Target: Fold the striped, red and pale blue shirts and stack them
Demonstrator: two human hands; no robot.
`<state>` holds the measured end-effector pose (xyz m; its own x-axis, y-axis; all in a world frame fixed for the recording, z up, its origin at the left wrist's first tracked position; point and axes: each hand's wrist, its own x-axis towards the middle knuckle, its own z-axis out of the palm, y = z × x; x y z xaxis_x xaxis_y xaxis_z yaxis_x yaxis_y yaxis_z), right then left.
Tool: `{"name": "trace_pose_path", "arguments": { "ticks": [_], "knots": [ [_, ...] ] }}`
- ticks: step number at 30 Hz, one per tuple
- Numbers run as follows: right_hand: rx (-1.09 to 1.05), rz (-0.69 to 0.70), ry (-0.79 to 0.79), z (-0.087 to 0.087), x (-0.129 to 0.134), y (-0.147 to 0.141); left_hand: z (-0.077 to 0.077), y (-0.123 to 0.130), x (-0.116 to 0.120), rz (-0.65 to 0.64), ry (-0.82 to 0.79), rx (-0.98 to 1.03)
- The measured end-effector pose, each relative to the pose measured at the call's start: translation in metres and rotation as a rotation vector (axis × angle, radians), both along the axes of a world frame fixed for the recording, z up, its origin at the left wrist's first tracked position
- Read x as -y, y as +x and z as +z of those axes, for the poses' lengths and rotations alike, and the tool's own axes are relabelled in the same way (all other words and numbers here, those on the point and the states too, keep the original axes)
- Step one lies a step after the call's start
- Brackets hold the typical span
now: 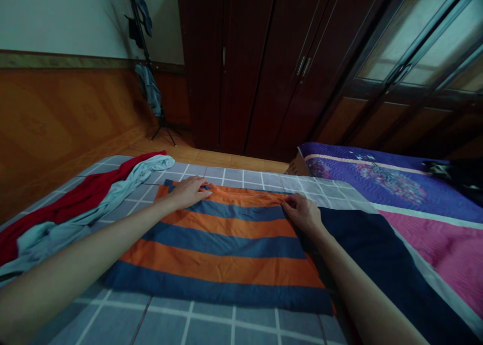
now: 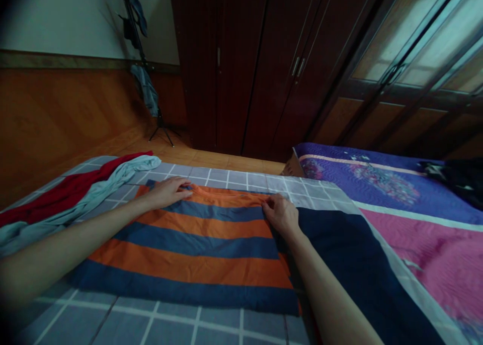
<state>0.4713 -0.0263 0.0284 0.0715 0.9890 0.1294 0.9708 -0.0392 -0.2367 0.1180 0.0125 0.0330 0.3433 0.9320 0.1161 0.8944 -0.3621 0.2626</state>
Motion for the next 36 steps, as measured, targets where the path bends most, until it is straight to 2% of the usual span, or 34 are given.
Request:
{"name": "trace_pose_path", "arguments": {
  "ticks": [3,5,7,9,12,16,21,26,36],
  "knots": [
    [-0.007,-0.007,0.011,0.000,0.002,-0.001,0.001,0.008,-0.005,0.059,0.017,-0.005],
    [-0.001,0.004,0.014,0.000,0.003,-0.001,0.003,0.009,0.002,0.114,0.066,-0.007],
    [0.013,0.024,0.014,0.001,0.004,-0.001,0.005,0.011,0.019,0.116,0.156,-0.007],
    [0.030,0.044,0.012,0.003,0.006,-0.003,0.003,0.018,0.043,0.012,0.227,0.005],
    [0.055,0.059,0.008,0.006,0.008,-0.007,-0.011,0.034,0.082,-0.180,0.193,0.021],
    [0.094,0.070,-0.020,0.013,0.002,-0.019,-0.035,0.048,0.108,-0.155,0.102,0.016],
    [0.107,0.091,-0.038,0.018,-0.017,-0.041,-0.043,0.044,0.106,-0.161,0.122,0.022],
    [0.086,0.091,0.019,0.008,-0.023,-0.058,-0.045,0.041,0.104,-0.181,0.186,0.048],
    [-0.051,0.200,0.130,-0.014,-0.034,-0.052,-0.047,0.040,0.102,-0.177,0.151,0.069]
  ]
}}
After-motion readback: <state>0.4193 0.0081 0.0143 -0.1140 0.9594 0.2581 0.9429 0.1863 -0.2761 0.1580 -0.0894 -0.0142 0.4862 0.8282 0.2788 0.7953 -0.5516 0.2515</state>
